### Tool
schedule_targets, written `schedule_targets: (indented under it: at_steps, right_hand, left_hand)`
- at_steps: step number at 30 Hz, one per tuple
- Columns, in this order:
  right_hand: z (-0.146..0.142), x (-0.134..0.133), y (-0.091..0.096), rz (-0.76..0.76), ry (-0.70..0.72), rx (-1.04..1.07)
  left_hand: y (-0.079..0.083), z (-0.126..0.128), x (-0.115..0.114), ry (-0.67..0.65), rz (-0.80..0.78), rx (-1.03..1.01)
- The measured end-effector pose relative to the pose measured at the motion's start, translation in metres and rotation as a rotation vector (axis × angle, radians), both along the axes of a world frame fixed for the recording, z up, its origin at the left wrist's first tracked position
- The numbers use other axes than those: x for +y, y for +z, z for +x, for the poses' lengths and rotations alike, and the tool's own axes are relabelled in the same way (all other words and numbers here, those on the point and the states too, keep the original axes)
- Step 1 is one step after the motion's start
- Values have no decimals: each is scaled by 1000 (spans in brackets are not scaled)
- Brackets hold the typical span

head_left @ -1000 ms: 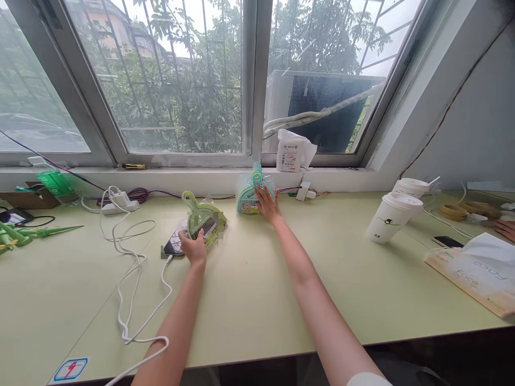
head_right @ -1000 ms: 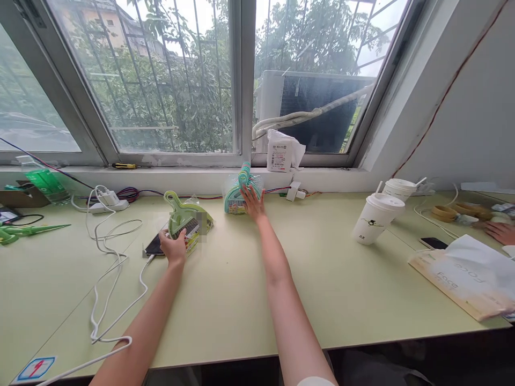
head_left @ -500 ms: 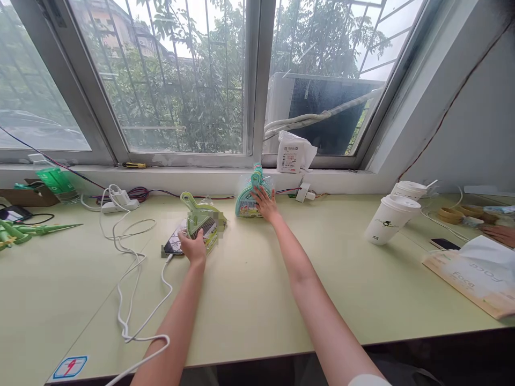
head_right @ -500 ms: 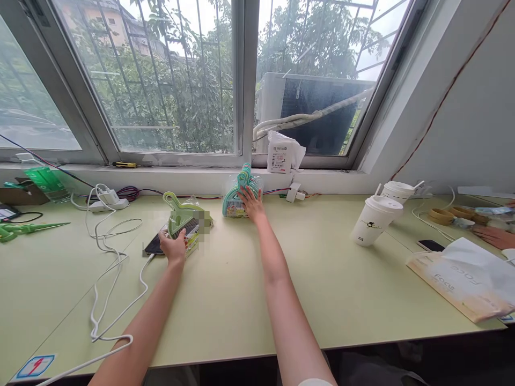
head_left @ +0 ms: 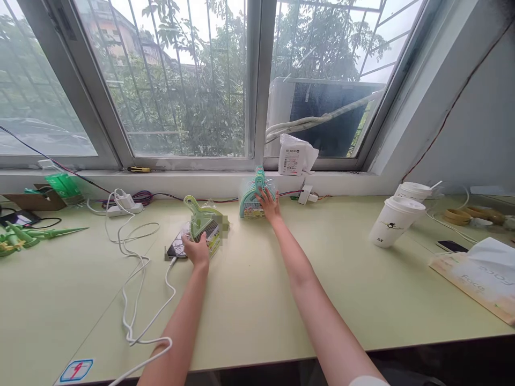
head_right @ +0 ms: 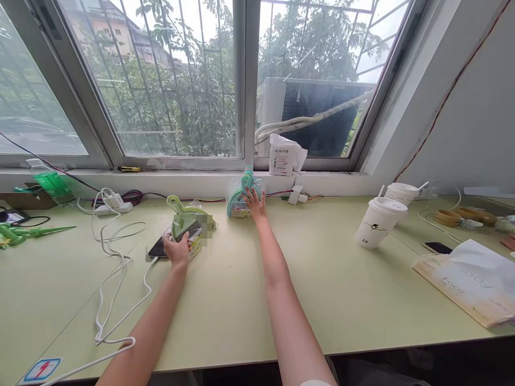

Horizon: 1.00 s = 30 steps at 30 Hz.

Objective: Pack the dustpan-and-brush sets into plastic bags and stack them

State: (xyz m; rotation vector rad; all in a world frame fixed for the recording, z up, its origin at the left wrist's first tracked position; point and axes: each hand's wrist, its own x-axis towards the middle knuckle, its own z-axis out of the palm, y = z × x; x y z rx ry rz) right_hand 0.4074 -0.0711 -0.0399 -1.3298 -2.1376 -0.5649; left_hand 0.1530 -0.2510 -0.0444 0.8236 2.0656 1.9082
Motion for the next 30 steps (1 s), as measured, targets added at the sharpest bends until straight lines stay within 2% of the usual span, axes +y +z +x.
schedule_targets:
  at_steps: [8, 16, 20, 22, 24, 27, 30]
  right_hand:
    - [11, -19, 8, 71, 79, -97]
    - [9, -39, -3, -42, 200, -151]
    - [3, -55, -1, -5, 181, -133]
    - [-3, -74, 3, 23, 182, -102]
    - [-11, -101, 6, 33, 203, -59]
    - [-23, -152, 7, 8, 242, 37]
    - [-27, -197, 4, -41, 340, 89]
  left_hand:
    - [-1, -1, 1, 1, 10, -11]
    - [-6, -4, 5, 11, 49, -10]
    - [-3, -3, 5, 2, 25, -49]
    - [2, 0, 3, 0, 67, -82]
    - [8, 7, 0, -33, 190, -104]
    - [12, 25, -6, -170, 379, -127]
    - [10, 52, -11, -327, 415, -187]
